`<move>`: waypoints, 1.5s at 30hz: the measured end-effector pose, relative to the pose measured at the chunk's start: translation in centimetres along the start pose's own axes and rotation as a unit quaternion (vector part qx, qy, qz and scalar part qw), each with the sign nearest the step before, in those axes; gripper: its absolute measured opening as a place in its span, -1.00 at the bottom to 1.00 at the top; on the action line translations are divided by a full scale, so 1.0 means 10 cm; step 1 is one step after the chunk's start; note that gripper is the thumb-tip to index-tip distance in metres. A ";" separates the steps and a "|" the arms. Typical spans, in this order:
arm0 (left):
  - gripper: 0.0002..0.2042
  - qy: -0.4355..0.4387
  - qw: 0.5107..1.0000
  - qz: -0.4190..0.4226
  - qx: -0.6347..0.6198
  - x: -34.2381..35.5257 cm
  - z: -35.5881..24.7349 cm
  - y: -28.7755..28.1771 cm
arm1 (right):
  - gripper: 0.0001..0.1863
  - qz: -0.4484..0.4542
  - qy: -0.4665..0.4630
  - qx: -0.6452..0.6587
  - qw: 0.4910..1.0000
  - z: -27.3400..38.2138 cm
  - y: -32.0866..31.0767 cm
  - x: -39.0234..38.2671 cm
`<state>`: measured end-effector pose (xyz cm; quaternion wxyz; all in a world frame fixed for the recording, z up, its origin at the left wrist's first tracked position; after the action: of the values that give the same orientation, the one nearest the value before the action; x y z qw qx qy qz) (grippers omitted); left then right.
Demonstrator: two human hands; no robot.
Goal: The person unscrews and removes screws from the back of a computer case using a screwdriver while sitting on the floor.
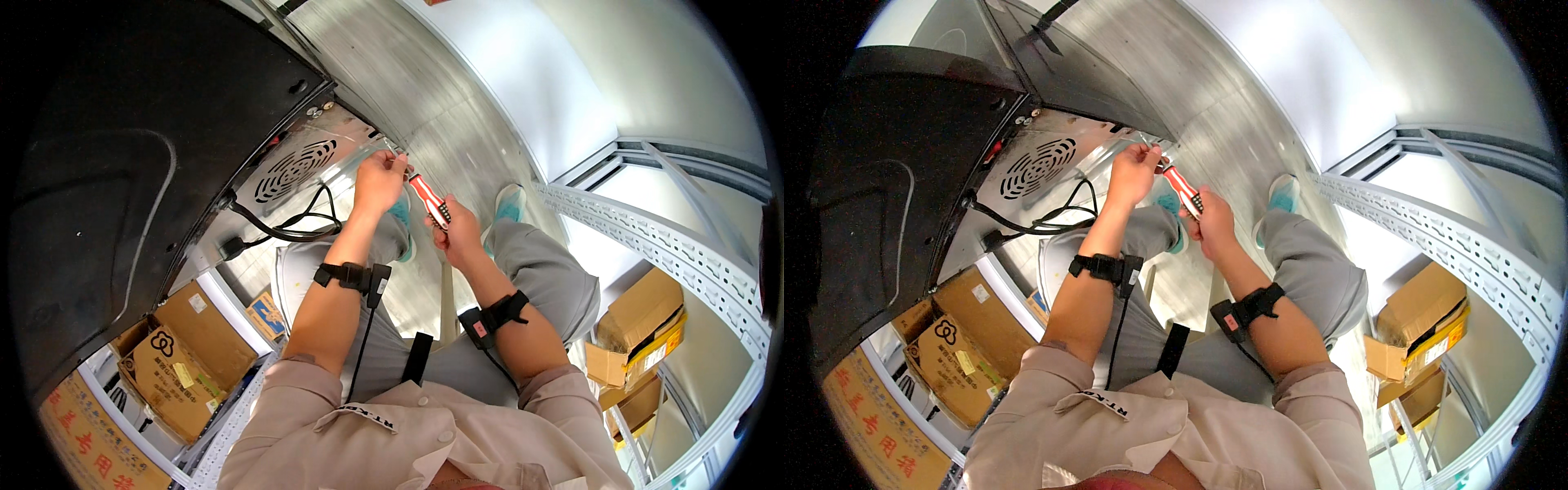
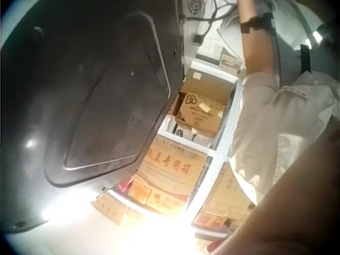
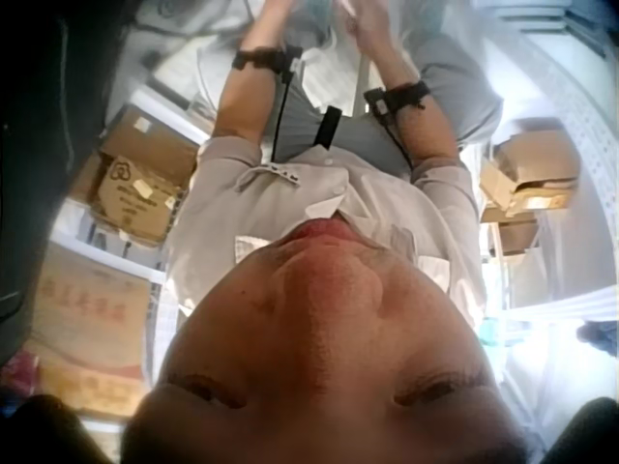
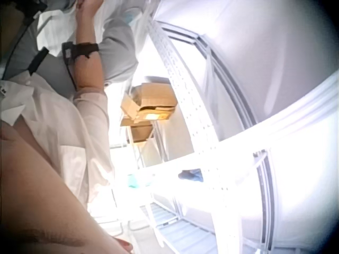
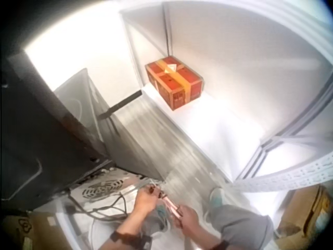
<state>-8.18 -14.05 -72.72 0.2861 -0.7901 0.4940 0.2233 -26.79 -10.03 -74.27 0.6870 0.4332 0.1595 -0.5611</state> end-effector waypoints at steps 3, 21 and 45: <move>-0.76 0.003 1.000 0.003 -0.004 0.01 0.04 0.00 | -0.60 0.000 0.032 0.000 0.999 0.04 0.04 -0.02; -0.76 0.013 0.999 -0.003 0.032 0.02 0.06 -0.01 | -0.65 -0.040 0.031 -0.020 0.999 0.06 0.00 -0.02; -0.73 0.030 0.993 -0.033 0.111 -0.04 -0.07 -0.03 | -0.62 -0.128 -0.368 -0.228 0.892 0.02 -0.12 0.04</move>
<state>-8.02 -14.15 -71.95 0.3641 -0.7755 0.4981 0.1339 -27.75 -10.45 -74.96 0.6988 0.0030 0.0731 -0.7116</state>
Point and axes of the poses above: each hand's wrist, its own x-axis towards the middle knuckle, its own y-axis out of the palm, z = x × y, the point moved 6 cm from there along x, towards the middle knuckle, and after that the axes turned 11 degrees about -y, right-handed, at the moved point
